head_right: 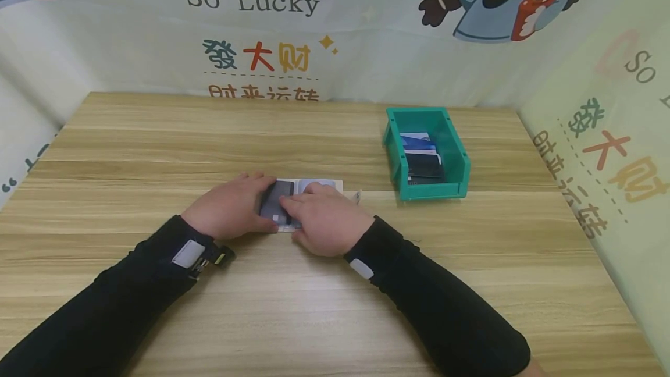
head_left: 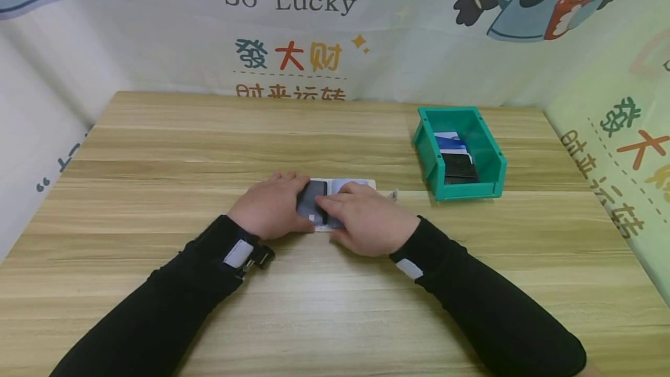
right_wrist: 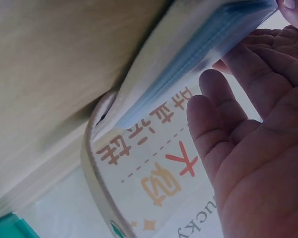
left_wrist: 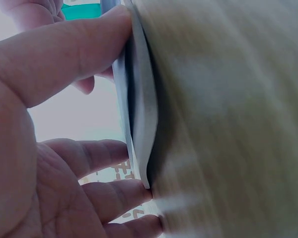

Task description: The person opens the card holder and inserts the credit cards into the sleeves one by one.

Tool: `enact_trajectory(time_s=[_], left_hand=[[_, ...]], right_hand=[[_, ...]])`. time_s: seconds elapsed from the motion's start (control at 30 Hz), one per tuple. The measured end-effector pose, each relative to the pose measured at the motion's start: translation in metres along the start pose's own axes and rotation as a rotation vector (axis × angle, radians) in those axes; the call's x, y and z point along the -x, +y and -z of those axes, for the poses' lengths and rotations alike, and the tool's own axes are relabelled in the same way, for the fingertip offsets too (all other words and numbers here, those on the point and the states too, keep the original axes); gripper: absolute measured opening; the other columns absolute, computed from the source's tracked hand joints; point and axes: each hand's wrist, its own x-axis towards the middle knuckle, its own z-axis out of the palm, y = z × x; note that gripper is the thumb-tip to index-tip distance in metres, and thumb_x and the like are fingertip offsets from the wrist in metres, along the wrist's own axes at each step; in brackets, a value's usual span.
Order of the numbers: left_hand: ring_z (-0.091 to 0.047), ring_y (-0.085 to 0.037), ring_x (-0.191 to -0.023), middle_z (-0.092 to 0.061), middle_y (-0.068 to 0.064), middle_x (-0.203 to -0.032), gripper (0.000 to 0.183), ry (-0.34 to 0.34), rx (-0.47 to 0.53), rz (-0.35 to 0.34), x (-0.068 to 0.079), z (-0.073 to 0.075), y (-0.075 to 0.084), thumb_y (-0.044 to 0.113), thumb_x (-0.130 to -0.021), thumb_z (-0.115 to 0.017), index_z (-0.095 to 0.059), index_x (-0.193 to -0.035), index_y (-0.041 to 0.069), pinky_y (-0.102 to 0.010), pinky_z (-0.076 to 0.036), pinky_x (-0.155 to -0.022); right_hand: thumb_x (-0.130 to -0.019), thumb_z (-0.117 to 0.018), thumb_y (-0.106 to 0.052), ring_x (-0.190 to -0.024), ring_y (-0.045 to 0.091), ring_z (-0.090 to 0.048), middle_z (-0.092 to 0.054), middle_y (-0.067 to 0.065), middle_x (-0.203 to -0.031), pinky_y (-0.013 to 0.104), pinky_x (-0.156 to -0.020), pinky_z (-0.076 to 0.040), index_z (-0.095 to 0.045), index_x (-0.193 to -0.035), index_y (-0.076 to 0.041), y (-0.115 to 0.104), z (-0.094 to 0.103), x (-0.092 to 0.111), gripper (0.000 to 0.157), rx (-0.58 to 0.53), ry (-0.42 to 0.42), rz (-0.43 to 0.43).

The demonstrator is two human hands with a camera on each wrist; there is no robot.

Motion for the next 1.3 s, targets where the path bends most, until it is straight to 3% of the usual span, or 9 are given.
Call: enact_trajectory(time_s=[0.27,0.37,0.63,0.73,0.87,0.97,1.3], left_hand=[[-0.026,-0.039,-0.128,-0.034,-0.018,-0.145,0.093,-0.003,0.01,-0.007,0.001,0.0,0.0,0.053,-0.072,-0.073,-0.037,-0.143,0.006,-0.056,-0.03,-0.101],[-0.026,-0.04,-0.128,-0.034,-0.018,-0.145,0.092,0.0,0.008,-0.01,0.001,0.0,0.0,0.053,-0.072,-0.073,-0.037,-0.143,0.006,-0.057,-0.031,-0.1],[-0.023,-0.04,-0.13,-0.032,-0.019,-0.146,0.092,-0.001,0.009,-0.006,0.002,0.002,0.003,0.052,-0.072,-0.073,-0.036,-0.143,0.006,-0.058,-0.027,-0.102],[-0.023,-0.04,-0.13,-0.032,-0.019,-0.146,0.092,0.001,0.013,-0.006,0.002,0.002,0.003,0.052,-0.072,-0.073,-0.036,-0.143,0.006,-0.057,-0.028,-0.102],[-0.022,-0.04,-0.13,-0.03,-0.019,-0.146,0.092,-0.001,0.017,-0.002,0.002,0.001,0.001,0.053,-0.072,-0.073,-0.036,-0.143,0.006,-0.058,-0.027,-0.102],[-0.022,-0.04,-0.13,-0.03,-0.02,-0.147,0.092,-0.005,0.017,0.001,0.002,0.0,0.0,0.053,-0.073,-0.072,-0.036,-0.143,0.007,-0.058,-0.027,-0.102],[-0.022,-0.041,-0.13,-0.03,-0.019,-0.147,0.093,-0.005,0.016,-0.002,0.002,0.001,0.001,0.054,-0.072,-0.072,-0.036,-0.144,0.007,-0.058,-0.027,-0.103]], right_hand=[[-0.09,-0.059,-0.035,-0.114,0.019,-0.04,-0.057,0.001,-0.125,0.038,-0.099,-0.034,-0.042,-0.141,-0.011,0.006,0.005,0.001,0.058,-0.057,0.02,-0.008],[-0.092,-0.057,-0.032,-0.117,0.017,-0.039,-0.053,0.002,-0.129,0.038,-0.101,-0.034,-0.043,-0.14,-0.011,0.016,0.016,0.004,0.054,-0.124,0.072,-0.051],[-0.094,-0.057,-0.025,-0.12,0.027,-0.04,-0.054,0.012,-0.129,0.045,-0.101,-0.034,-0.051,-0.132,-0.005,0.063,0.066,0.04,0.044,-0.152,0.419,-0.359],[-0.094,-0.056,-0.021,-0.121,0.029,-0.04,-0.052,0.016,-0.13,0.048,-0.1,-0.034,-0.05,-0.133,-0.003,0.083,0.08,0.059,0.043,-0.197,0.485,-0.476],[-0.097,-0.052,-0.021,-0.125,0.03,-0.036,-0.045,0.017,-0.137,0.052,-0.1,-0.033,-0.042,-0.139,-0.004,0.102,0.088,0.079,0.047,-0.268,0.429,-0.643],[-0.097,-0.051,-0.02,-0.126,0.032,-0.033,-0.042,0.018,-0.14,0.054,-0.101,-0.032,-0.04,-0.141,-0.003,0.112,0.088,0.086,0.048,-0.278,0.353,-0.71],[-0.094,-0.052,-0.013,-0.113,0.04,-0.045,-0.048,0.025,-0.131,0.059,-0.091,-0.04,-0.046,-0.136,-0.002,0.134,0.065,0.083,0.045,-0.218,0.116,-0.778]])
